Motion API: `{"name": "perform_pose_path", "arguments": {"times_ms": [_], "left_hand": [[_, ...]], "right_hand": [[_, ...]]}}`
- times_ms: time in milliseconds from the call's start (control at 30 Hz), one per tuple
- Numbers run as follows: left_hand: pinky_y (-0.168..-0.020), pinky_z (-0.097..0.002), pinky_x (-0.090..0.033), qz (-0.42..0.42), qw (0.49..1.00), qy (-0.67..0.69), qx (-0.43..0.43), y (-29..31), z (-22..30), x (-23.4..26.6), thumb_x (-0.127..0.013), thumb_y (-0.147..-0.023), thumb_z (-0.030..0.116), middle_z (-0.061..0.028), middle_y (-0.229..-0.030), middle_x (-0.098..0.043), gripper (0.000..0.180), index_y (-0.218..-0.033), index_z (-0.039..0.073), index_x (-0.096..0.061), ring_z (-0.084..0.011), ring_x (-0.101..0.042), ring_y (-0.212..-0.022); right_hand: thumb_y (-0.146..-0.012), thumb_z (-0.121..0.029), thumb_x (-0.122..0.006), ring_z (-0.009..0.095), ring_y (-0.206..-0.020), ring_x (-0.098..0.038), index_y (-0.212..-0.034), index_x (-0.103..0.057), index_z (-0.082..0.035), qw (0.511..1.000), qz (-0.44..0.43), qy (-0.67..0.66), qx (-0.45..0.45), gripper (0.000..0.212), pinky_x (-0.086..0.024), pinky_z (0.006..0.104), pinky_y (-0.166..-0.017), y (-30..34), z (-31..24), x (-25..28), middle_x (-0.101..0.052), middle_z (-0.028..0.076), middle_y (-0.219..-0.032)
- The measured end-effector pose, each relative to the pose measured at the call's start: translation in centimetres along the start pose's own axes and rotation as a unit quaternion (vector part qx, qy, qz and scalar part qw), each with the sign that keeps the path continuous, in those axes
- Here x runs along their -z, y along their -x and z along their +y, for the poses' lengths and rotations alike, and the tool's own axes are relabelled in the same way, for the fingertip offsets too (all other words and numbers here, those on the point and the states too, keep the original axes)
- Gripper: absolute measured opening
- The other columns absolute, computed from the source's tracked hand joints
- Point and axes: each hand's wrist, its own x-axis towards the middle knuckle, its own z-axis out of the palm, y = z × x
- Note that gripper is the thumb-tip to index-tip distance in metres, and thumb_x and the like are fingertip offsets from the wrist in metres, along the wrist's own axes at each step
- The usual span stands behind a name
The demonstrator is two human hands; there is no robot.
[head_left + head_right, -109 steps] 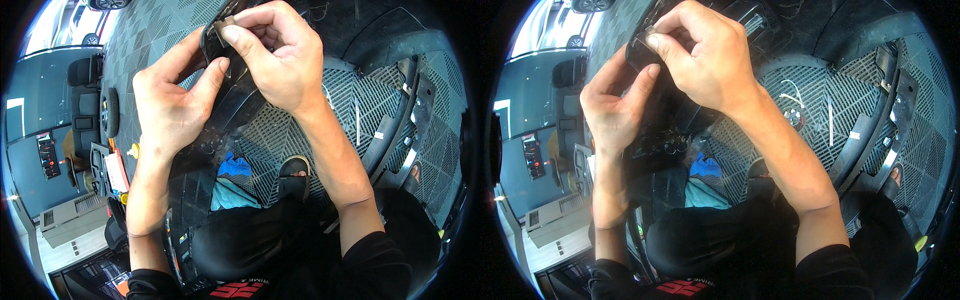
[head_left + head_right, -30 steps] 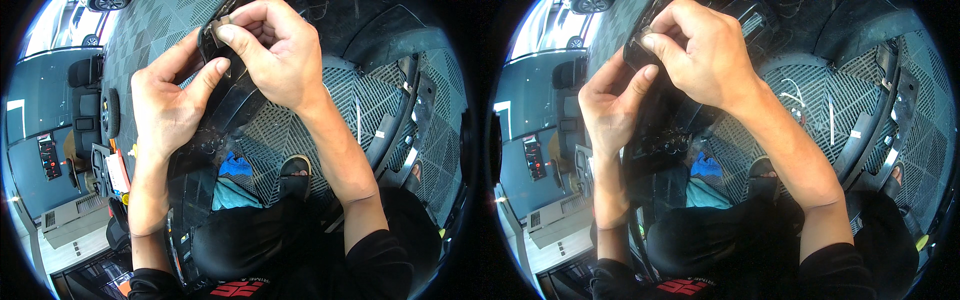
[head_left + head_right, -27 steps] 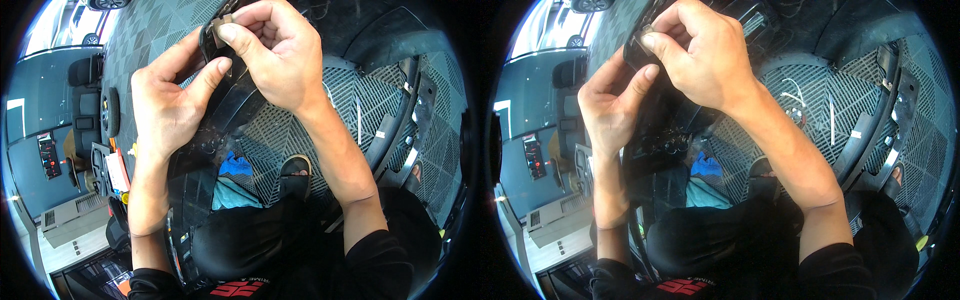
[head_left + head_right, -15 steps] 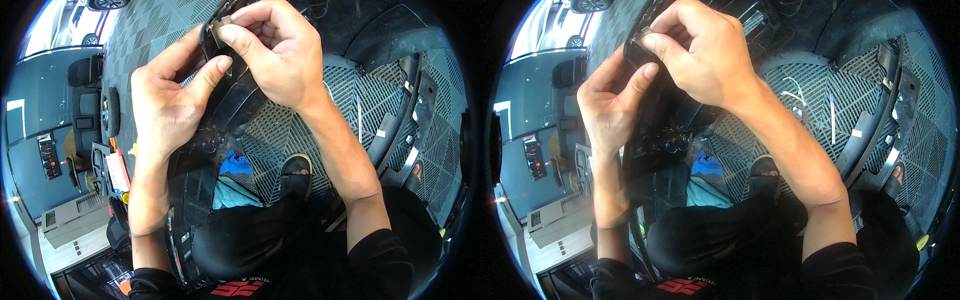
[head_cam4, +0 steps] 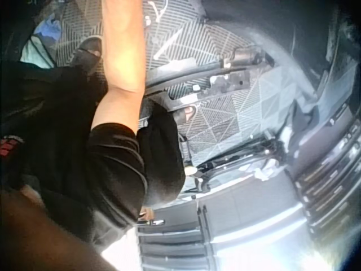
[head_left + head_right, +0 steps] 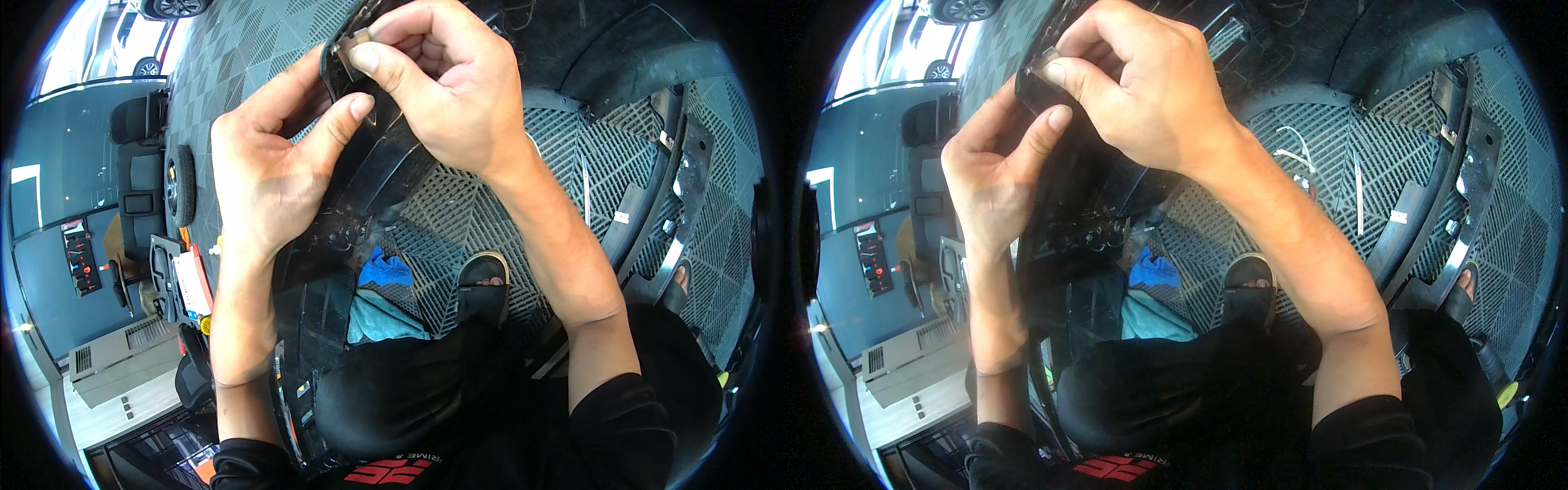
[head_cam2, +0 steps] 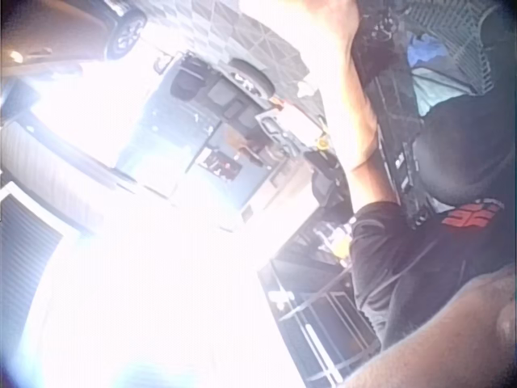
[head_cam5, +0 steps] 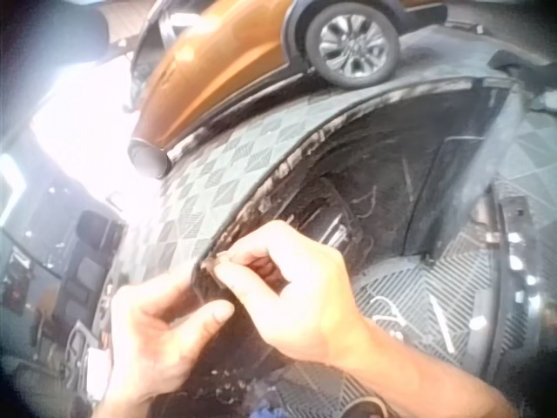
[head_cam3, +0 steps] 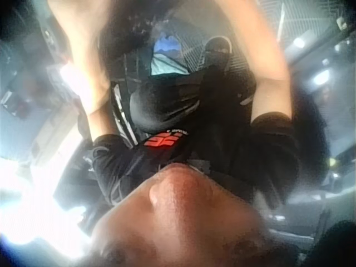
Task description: The person applies a white adhesive strip along the inner edge of a black plastic car trim piece, then presses it into place and smooths it down. The person works on multiple sections of the trim, ensuring the adhesive adheres properly.
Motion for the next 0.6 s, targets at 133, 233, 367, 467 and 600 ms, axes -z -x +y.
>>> {"name": "perform_pose_path", "arguments": {"times_ms": [133,233,367,467,600], "left_hand": [[-0.093,-0.0295,-0.056,0.001,1.0,-0.01,-0.008,0.0,0.0,0.1,-0.083,-0.088,0.007,-0.0134,-0.112,-0.077,0.045,-0.129,-0.002,-0.069,-0.0169,-0.071,-0.106],[-0.093,-0.0295,-0.056,0.005,1.0,-0.004,-0.004,0.0,-0.3,0.0,-0.083,-0.087,0.007,-0.0131,-0.112,-0.077,0.045,-0.129,-0.001,-0.069,-0.0167,-0.071,-0.105],[-0.093,-0.0295,-0.056,0.003,1.0,-0.018,-0.004,0.0,-0.1,0.2,-0.083,-0.087,0.007,-0.013,-0.112,-0.077,0.045,-0.129,-0.001,-0.069,-0.0163,-0.071,-0.105],[-0.093,-0.0295,-0.056,0.002,1.0,-0.002,-0.007,-0.1,-0.2,0.1,-0.083,-0.086,0.007,-0.0132,-0.112,-0.077,0.046,-0.129,-0.002,-0.069,-0.016,-0.071,-0.105],[-0.093,-0.0292,-0.056,0.003,1.0,-0.019,-0.007,-0.1,-0.2,0.2,-0.083,-0.087,0.007,-0.0135,-0.112,-0.077,0.046,-0.129,-0.002,-0.069,-0.0157,-0.071,-0.105]], "right_hand": [[-0.088,-0.001,-0.076,0.014,-0.071,-0.07,-0.094,-0.068,0.001,0.988,0.052,-0.126,-0.073,0.01,-0.056,0.0269,-0.064,0.6,0.4,-1.1,-0.072,0.011,-0.085],[-0.088,-0.001,-0.076,0.014,-0.07,-0.07,-0.094,-0.069,0.001,1.0,0.018,0.009,0.022,0.01,-0.056,0.0263,-0.063,0.2,0.3,-0.5,-0.072,0.01,-0.083],[-0.088,-0.001,-0.076,0.013,-0.068,-0.069,-0.094,-0.069,0.001,0.994,-0.026,0.09,0.057,0.01,-0.055,0.0262,-0.062,-0.4,-0.6,0.4,-0.071,0.01,-0.082],[-0.088,-0.001,-0.077,0.012,-0.068,-0.068,-0.095,-0.069,0.001,0.999,-0.003,0.022,0.033,0.011,-0.055,0.026,-0.061,-0.1,0.3,0.1,-0.071,0.01,-0.082],[-0.088,-0.001,-0.076,0.011,-0.069,-0.068,-0.096,-0.068,0.001,0.99,0.036,-0.121,-0.061,0.011,-0.055,0.0264,-0.061,0.6,0.7,-0.9,-0.071,0.009,-0.083]]}}
